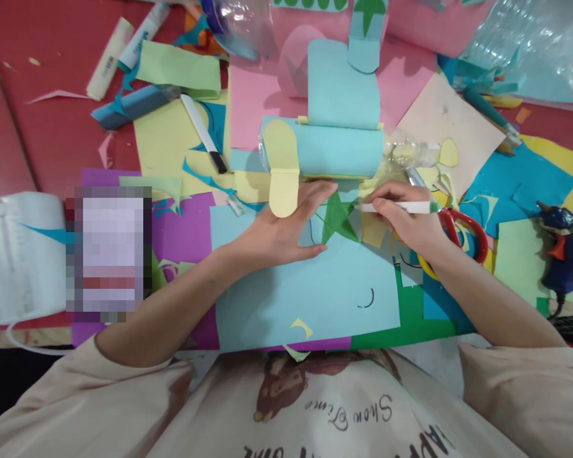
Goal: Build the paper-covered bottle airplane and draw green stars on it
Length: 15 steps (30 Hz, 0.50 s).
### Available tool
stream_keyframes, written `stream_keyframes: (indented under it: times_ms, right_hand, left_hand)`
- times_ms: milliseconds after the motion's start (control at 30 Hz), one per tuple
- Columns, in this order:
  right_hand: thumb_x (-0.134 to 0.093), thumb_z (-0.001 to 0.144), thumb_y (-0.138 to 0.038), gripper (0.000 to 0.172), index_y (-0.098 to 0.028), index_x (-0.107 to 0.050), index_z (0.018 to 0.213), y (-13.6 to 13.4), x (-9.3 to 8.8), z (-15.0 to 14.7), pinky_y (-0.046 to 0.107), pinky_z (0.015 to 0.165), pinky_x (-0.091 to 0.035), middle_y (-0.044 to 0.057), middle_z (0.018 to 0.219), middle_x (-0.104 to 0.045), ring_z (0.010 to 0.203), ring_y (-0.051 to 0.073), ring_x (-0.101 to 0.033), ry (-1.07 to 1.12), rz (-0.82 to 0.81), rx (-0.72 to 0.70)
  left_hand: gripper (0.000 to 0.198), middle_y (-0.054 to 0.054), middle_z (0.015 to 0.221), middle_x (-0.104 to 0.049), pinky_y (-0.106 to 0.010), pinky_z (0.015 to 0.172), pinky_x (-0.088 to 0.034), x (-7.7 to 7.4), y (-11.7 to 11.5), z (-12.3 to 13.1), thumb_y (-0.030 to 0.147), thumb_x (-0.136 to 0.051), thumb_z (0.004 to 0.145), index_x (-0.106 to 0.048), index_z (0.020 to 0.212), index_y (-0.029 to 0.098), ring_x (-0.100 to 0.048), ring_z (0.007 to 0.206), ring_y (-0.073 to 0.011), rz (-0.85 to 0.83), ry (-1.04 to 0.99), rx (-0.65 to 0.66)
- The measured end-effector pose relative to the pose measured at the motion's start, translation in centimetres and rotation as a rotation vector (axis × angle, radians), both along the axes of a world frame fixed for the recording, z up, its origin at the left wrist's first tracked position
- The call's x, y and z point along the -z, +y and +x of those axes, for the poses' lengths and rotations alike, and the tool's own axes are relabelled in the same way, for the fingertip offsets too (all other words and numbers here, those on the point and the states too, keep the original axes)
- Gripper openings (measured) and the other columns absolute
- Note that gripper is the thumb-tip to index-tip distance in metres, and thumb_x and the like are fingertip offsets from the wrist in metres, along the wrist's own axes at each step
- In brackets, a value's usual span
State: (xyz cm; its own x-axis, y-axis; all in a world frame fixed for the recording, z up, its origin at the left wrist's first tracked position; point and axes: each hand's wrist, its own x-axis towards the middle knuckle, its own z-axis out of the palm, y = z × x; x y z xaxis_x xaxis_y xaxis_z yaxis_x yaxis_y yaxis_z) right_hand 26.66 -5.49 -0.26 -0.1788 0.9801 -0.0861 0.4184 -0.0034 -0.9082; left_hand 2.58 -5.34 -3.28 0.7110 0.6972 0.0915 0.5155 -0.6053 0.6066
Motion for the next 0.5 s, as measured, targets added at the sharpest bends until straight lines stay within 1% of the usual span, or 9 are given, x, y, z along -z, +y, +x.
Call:
stream_keyframes:
  times_ms: [100,267,400,500]
  right_hand:
    - [-0.053,0.076,-0.012,0.015,-0.018,-0.060,0.064,-0.05,-0.11,-0.02,0.023,0.042,-0.029,-0.004,0.052,-0.050,0.047,0.007,-0.041,0.004,0.004,-0.003]
    - [-0.052,0.079,-0.014,0.013,-0.018,-0.061,0.070,-0.04,0.00,0.06,0.023,0.043,-0.030,-0.004,0.053,-0.050,0.047,0.008,-0.042,0.006,0.017,0.003]
    - [-0.052,0.078,-0.013,0.015,-0.018,-0.060,0.066,-0.01,-0.07,0.03,0.024,0.043,-0.030,-0.003,0.053,-0.050,0.046,0.008,-0.042,-0.011,0.003,-0.007]
    - [-0.051,0.079,-0.014,0.015,-0.018,-0.060,0.068,-0.01,-0.11,0.01,0.024,0.043,-0.030,-0.004,0.053,-0.049,0.046,0.008,-0.042,-0.004,0.005,0.005]
  left_hand:
    - [0.091,-0.010,0.151,-0.032,-0.051,0.113,-0.033,0.00,0.02,-0.01,0.042,-0.065,0.079,-0.009,0.150,0.029,-0.031,0.139,-0.0324,0.004,0.000,0.006]
    - [0.090,-0.010,0.152,-0.031,-0.051,0.114,-0.031,-0.03,-0.01,0.00,0.040,-0.065,0.079,-0.011,0.150,0.028,-0.030,0.140,-0.0326,-0.009,-0.007,0.000]
    - [0.091,-0.011,0.151,-0.032,-0.051,0.112,-0.033,-0.07,-0.01,0.05,0.043,-0.065,0.079,-0.011,0.150,0.028,-0.031,0.139,-0.0333,-0.014,-0.007,0.002]
    - [0.090,-0.010,0.151,-0.032,-0.052,0.112,-0.034,-0.02,0.00,0.06,0.044,-0.064,0.079,-0.011,0.150,0.028,-0.031,0.139,-0.0334,-0.013,-0.011,-0.002]
